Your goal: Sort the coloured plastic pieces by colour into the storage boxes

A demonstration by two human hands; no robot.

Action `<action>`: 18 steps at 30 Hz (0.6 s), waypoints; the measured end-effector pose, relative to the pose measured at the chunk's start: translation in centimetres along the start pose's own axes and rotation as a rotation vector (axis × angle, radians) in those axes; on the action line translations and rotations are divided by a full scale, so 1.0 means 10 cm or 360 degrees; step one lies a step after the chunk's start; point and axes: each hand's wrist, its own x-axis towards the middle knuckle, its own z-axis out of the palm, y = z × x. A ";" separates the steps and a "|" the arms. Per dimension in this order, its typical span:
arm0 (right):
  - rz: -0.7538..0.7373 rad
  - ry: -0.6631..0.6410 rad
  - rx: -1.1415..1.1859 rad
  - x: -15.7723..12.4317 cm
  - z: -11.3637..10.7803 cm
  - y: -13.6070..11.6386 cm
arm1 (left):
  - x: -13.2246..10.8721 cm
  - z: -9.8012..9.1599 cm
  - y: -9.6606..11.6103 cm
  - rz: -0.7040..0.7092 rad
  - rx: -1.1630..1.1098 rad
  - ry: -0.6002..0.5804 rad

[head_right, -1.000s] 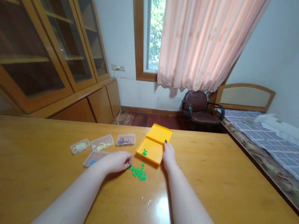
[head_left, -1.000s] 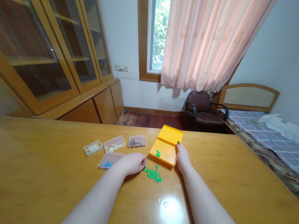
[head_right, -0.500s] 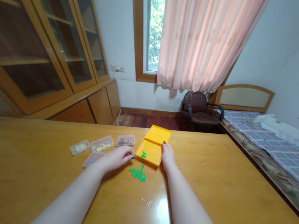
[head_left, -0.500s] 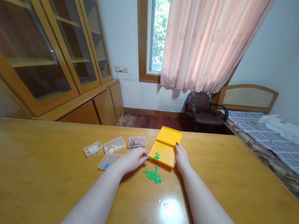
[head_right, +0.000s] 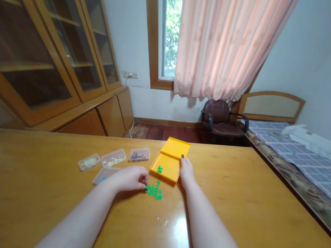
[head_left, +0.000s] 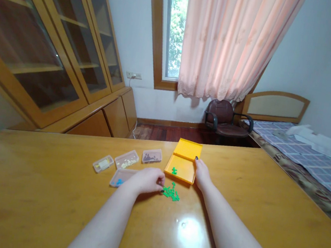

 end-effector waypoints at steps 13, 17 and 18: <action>-0.0015 -0.0018 0.0003 0.06 -0.04 0.07 | 0.08 0.13 -0.06 -0.0002 0.0049 0.0023; -0.0022 -0.0005 -0.0014 0.06 -0.05 0.09 | 0.06 0.10 0.02 -0.0058 0.0089 -0.0023; -0.0016 -0.0017 -0.0002 0.06 -0.05 0.09 | 0.05 0.09 0.03 -0.0061 0.0095 -0.0034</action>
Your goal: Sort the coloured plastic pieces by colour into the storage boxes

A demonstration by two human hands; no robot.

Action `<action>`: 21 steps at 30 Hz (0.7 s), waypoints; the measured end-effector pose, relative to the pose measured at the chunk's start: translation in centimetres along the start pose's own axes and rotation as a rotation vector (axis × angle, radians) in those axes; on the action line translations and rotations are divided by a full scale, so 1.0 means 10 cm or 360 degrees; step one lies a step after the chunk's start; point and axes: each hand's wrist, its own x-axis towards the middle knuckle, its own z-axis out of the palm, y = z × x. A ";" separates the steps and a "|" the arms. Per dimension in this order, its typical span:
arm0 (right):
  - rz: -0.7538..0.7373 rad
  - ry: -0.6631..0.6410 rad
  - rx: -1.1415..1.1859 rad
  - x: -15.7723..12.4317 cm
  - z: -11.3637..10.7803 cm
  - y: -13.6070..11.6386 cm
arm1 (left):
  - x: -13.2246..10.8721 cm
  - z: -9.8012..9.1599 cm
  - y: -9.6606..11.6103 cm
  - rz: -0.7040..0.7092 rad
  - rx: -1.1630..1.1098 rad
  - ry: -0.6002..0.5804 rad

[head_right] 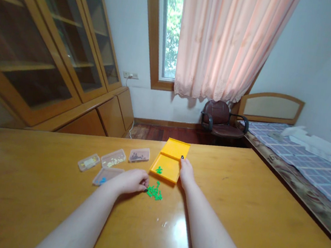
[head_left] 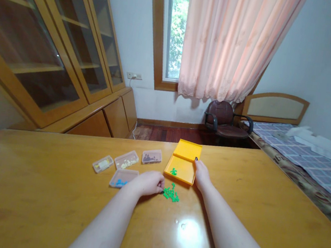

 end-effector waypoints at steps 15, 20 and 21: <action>0.0036 0.0009 0.0056 -0.07 0.07 -0.08 | -0.01 -0.06 -0.13 0.0084 -0.0166 0.0171; 0.0025 -0.0010 0.0063 -0.09 0.09 -0.10 | 0.02 -0.10 0.00 0.0108 -0.0221 0.0718; 0.0034 -0.0020 0.0080 -0.10 0.10 -0.10 | 0.04 -0.09 0.03 0.0094 -0.0202 0.0805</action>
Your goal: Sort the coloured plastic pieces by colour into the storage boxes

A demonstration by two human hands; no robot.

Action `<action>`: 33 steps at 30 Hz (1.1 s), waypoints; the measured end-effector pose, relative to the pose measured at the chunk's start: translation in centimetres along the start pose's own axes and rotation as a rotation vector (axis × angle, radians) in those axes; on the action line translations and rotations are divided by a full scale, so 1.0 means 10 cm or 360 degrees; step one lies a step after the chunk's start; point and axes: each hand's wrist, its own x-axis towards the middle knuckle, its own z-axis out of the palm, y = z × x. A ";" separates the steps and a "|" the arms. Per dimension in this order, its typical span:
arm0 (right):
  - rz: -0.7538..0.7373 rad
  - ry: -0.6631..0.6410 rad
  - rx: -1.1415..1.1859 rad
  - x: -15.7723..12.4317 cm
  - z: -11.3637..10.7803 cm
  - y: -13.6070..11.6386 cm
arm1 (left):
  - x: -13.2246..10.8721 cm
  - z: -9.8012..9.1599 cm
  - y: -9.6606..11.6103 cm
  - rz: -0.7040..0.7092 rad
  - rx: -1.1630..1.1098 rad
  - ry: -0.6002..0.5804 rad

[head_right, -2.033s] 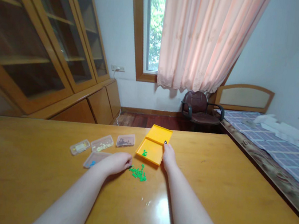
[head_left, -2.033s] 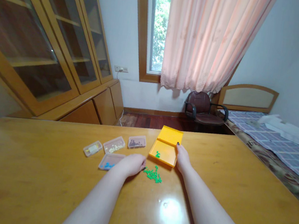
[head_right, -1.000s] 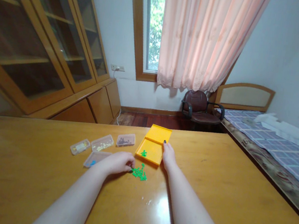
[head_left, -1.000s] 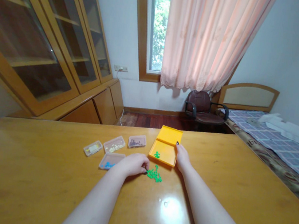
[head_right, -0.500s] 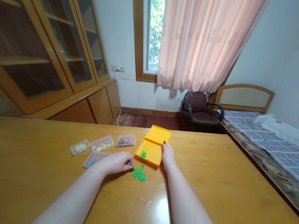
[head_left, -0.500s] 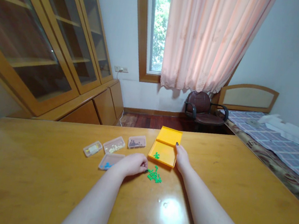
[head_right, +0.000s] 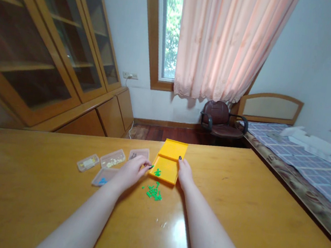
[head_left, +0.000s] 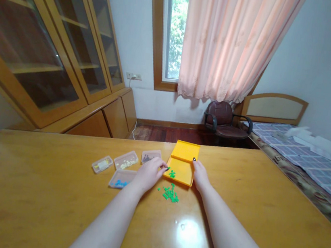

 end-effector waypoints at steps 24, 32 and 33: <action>-0.0023 0.0044 -0.0057 0.07 -0.07 0.07 | -0.07 0.09 0.03 -0.0083 0.0158 -0.0965; -0.0026 0.0014 -0.0081 0.07 -0.09 0.07 | -0.10 0.12 0.03 0.0000 0.0191 -0.0907; -0.0025 0.0017 -0.0086 0.07 -0.09 0.07 | -0.11 0.12 0.03 0.0012 0.0206 -0.0890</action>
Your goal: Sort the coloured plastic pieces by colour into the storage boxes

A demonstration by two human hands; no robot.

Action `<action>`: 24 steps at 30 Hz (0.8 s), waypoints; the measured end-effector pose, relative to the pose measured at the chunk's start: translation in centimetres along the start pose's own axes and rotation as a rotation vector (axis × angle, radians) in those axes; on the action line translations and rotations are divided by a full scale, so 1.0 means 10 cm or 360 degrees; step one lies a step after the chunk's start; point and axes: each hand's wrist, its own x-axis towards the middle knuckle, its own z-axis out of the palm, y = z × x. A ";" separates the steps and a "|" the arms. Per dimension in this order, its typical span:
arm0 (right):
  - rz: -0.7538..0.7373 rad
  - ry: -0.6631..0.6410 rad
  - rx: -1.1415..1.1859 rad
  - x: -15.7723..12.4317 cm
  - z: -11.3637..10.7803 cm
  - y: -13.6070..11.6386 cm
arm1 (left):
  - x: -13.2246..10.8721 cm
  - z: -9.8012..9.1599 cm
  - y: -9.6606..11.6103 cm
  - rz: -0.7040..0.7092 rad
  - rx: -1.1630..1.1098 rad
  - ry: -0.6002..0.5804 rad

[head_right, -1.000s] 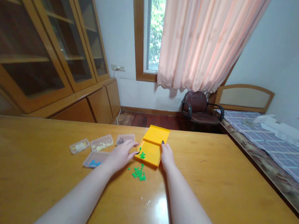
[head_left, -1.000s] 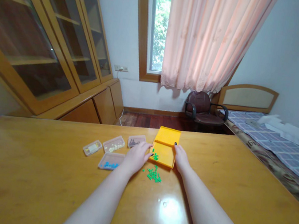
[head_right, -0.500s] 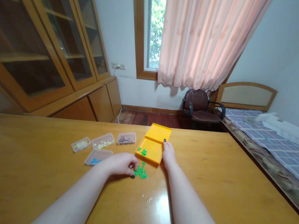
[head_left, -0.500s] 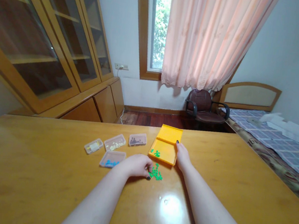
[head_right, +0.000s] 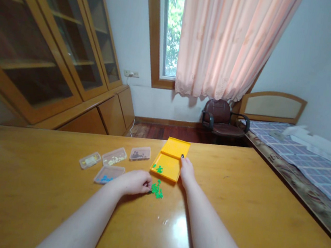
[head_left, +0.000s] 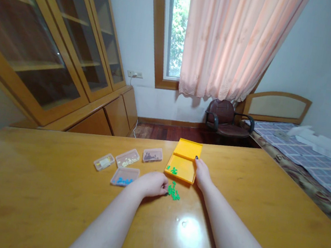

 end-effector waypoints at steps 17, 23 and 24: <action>-0.0006 0.0034 0.0028 -0.01 0.02 0.01 | 0.04 -0.09 0.08 0.0090 -0.0085 0.0756; -0.0028 0.0001 0.0056 -0.05 0.07 -0.06 | 0.01 -0.02 0.28 0.0448 0.0004 0.0390; -0.0027 0.0005 0.0053 -0.06 0.07 -0.07 | 0.02 0.01 0.32 0.0513 -0.0020 0.0372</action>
